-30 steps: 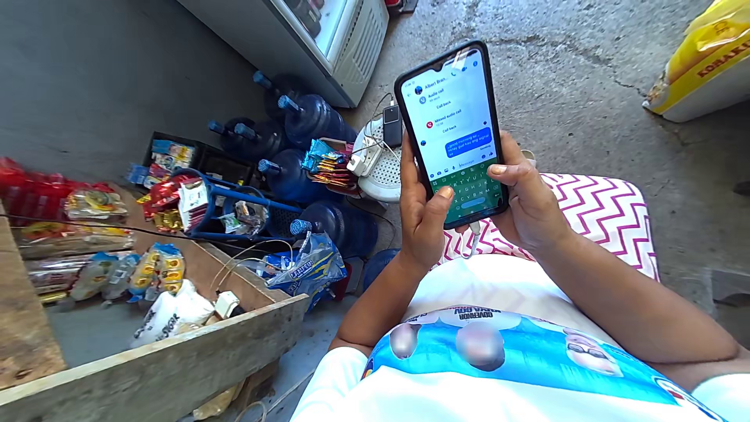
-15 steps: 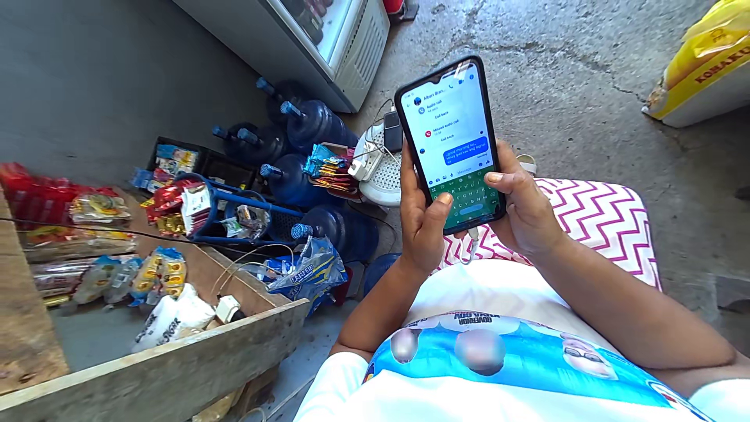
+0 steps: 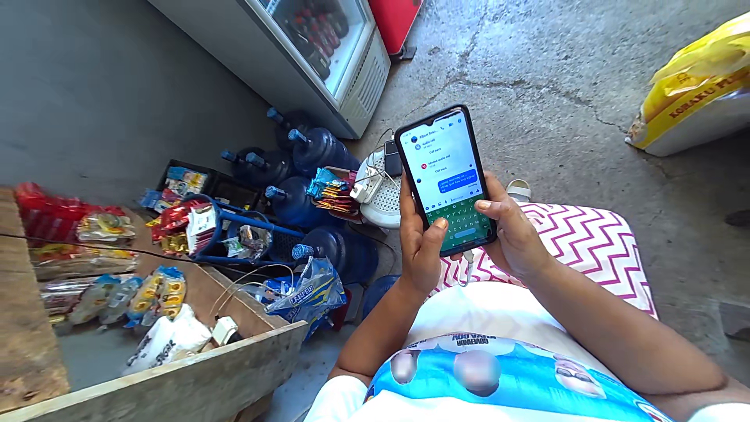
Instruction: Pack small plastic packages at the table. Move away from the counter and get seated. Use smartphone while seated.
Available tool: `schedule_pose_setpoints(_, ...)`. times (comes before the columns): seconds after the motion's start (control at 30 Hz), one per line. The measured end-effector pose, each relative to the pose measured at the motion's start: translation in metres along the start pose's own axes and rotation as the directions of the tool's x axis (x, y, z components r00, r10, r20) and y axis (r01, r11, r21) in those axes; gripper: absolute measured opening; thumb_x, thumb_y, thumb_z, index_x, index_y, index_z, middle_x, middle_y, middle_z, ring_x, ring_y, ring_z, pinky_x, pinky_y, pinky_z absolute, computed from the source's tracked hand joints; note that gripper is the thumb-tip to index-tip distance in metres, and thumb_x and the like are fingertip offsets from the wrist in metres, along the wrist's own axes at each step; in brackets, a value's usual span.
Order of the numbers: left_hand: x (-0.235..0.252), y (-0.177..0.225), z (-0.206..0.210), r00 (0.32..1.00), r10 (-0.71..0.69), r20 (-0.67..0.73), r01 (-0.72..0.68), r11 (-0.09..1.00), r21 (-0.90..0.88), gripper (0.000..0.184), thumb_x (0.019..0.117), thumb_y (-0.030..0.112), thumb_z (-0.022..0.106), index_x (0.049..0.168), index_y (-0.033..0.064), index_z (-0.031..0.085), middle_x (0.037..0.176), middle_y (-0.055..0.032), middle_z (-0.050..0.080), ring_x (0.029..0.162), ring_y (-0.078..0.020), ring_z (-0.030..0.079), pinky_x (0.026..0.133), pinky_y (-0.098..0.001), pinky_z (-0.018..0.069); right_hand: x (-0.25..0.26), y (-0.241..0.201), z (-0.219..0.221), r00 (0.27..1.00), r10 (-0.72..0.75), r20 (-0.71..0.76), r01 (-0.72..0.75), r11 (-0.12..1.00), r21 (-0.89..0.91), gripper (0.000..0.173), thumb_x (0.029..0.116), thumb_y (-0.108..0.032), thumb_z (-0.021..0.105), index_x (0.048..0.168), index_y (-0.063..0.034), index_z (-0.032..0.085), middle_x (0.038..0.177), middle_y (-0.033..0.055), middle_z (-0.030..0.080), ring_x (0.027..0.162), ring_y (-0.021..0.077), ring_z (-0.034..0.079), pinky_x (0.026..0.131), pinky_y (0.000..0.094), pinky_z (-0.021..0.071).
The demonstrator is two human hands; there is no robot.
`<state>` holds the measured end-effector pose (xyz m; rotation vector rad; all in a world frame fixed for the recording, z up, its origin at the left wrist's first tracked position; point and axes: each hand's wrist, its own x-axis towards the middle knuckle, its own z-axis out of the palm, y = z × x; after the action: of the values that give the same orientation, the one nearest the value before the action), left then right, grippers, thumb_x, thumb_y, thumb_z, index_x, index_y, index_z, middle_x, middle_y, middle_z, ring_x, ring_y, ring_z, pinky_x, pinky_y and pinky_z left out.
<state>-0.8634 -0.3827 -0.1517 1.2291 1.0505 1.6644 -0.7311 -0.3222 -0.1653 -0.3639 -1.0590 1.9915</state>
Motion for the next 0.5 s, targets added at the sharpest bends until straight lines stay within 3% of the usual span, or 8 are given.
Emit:
schedule_pose_setpoints(0.1, -0.0004, 0.0001, -0.0003, 1.0, 0.012, 0.0, -0.012, 1.0, 0.003, 0.068, 0.1022, 0.018, 0.046, 0.162, 0.0251, 0.013, 0.141, 0.0026, 0.053, 0.11, -0.0055, 0.064, 0.084, -0.0251, 0.0593, -0.0009, -0.0009, 0.0012, 1.0, 0.006, -0.005, -0.006, 1.0, -0.025, 0.041, 0.1038, -0.031, 0.042, 0.144, -0.0246, 0.044, 0.117, -0.0005, 0.068, 0.092, 0.0095, 0.072, 0.067, 0.0263, 0.0631)
schedule_pose_setpoints(0.17, -0.0007, 0.0007, -0.0002, 1.0, 0.012, 0.003, -0.012, 1.0, 0.011, 0.069, 0.102, 0.017, 0.045, 0.162, 0.0246, 0.012, 0.141, 0.0034, 0.052, 0.112, -0.0049, 0.063, 0.086, -0.0251, 0.0584, -0.0012, -0.0011, 0.0023, 1.0, 0.008, -0.011, -0.008, 1.0, -0.017, 0.039, 0.104, -0.032, 0.042, 0.142, -0.024, 0.045, 0.115, 0.0003, 0.069, 0.089, 0.01, 0.073, 0.063, 0.0264, 0.0632)
schedule_pose_setpoints(0.33, -0.0011, 0.0006, -0.0009, 1.0, 0.014, 0.015, -0.014, 1.0, 0.003, 0.068, 0.1027, 0.019, 0.046, 0.161, 0.0259, 0.013, 0.141, 0.0026, 0.052, 0.111, -0.0058, 0.064, 0.084, -0.0248, 0.059, -0.0018, -0.0001, 0.0015, 1.0, -0.005, 0.003, 0.005, 1.0, -0.012, 0.041, 0.1045, -0.032, 0.042, 0.144, -0.0236, 0.044, 0.116, 0.0, 0.068, 0.091, 0.0091, 0.073, 0.065, 0.0253, 0.063)
schedule_pose_setpoints(0.4, -0.0017, 0.0008, -0.0001, 1.0, 0.002, -0.004, -0.002, 1.0, 0.006, 0.068, 0.1017, 0.017, 0.046, 0.161, 0.0269, 0.014, 0.139, 0.0028, 0.054, 0.107, -0.0057, 0.066, 0.078, -0.0244, 0.0601, -0.0016, 0.0004, 0.0012, 1.0, -0.006, 0.004, 0.006, 1.0, -0.002, 0.04, 0.1042, -0.031, 0.042, 0.143, -0.0234, 0.044, 0.115, 0.0009, 0.069, 0.089, 0.0099, 0.073, 0.061, 0.0261, 0.063)
schedule_pose_setpoints(0.5, -0.0022, 0.001, -0.0001, 1.0, 0.001, 0.001, -0.001, 1.0, 0.016, 0.068, 0.1018, 0.016, 0.044, 0.161, 0.0263, 0.013, 0.138, 0.0032, 0.054, 0.108, -0.0054, 0.065, 0.079, -0.0247, 0.06, -0.0013, 0.0008, 0.0007, 1.0, -0.011, 0.015, 0.011, 1.0, 0.002, 0.038, 0.1046, -0.031, 0.041, 0.142, -0.0233, 0.045, 0.114, 0.0018, 0.069, 0.086, 0.0111, 0.074, 0.058, 0.0268, 0.0627)
